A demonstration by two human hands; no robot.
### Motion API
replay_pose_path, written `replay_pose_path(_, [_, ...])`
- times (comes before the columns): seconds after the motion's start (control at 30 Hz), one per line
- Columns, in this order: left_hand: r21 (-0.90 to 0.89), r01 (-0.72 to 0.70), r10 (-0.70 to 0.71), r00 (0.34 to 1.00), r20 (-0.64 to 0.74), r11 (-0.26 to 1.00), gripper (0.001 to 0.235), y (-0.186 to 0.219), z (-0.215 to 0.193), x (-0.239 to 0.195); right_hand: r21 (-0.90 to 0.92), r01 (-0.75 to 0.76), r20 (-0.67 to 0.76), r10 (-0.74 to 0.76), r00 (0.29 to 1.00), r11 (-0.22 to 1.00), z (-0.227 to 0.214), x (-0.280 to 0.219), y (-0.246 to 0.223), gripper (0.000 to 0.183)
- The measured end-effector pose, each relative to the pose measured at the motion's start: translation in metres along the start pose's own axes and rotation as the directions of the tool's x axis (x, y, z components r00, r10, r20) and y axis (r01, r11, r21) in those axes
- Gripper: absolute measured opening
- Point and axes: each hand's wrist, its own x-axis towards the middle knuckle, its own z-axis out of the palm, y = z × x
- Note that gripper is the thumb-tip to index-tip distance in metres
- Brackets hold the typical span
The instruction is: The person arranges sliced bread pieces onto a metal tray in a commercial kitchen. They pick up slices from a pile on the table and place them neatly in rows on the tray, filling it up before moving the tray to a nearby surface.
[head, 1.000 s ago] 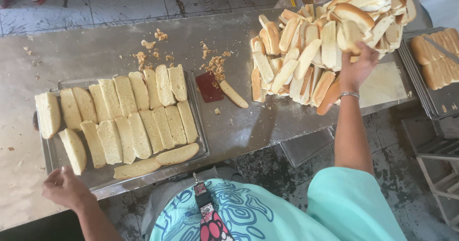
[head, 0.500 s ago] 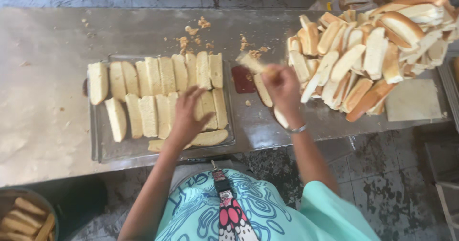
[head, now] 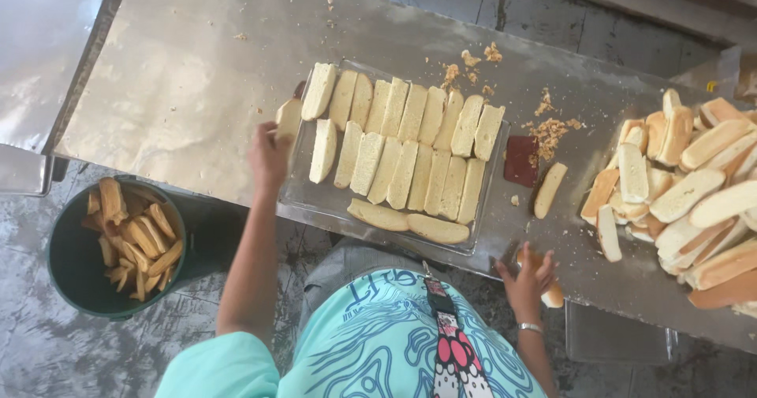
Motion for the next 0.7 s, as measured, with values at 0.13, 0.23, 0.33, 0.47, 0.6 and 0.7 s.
replay_pose_path(0.13, [0.171, 0.077, -0.103, 0.983, 0.152, 0.982, 0.033, -0.054, -0.009, 0.015, 0.292, -0.009, -0.205, 0.072, 0.976, 0.956, 0.02, 0.002, 0.021, 0.068])
replay_pose_path(0.23, [0.13, 0.159, -0.184, 0.959, 0.215, 0.979, 0.032, -0.066, 0.006, 0.004, 0.394, -0.062, -0.133, 0.124, 0.983, 0.917, 0.007, 0.011, 0.033, 0.066])
replay_pose_path(0.33, [0.039, 0.15, -0.155, 0.962, 0.226, 0.988, 0.032, -0.062, 0.029, -0.004, -0.079, -0.286, -0.005, 0.286, 0.958, 0.955, -0.002, 0.021, 0.036, 0.054])
replay_pose_path(0.47, [-0.086, 0.043, -0.018, 0.961, 0.276, 0.995, 0.03, -0.047, 0.044, -0.017, 0.241, -0.335, -0.059, 0.358, 0.932, 0.911, -0.034, 0.059, 0.023, 0.037])
replay_pose_path(0.6, [-0.037, -0.011, 0.022, 0.947, 0.319, 0.999, 0.031, -0.028, 0.043, -0.025, 0.967, -0.159, 0.09, 0.313, 0.946, 0.202, -0.077, 0.108, -0.047, 0.037])
replay_pose_path(0.7, [-0.153, 0.196, -0.158, 0.961, 0.228, 0.969, 0.033, -0.021, 0.033, -0.026, 0.951, -0.307, 0.308, 0.03, 0.951, -0.037, -0.08, 0.135, -0.142, 0.04])
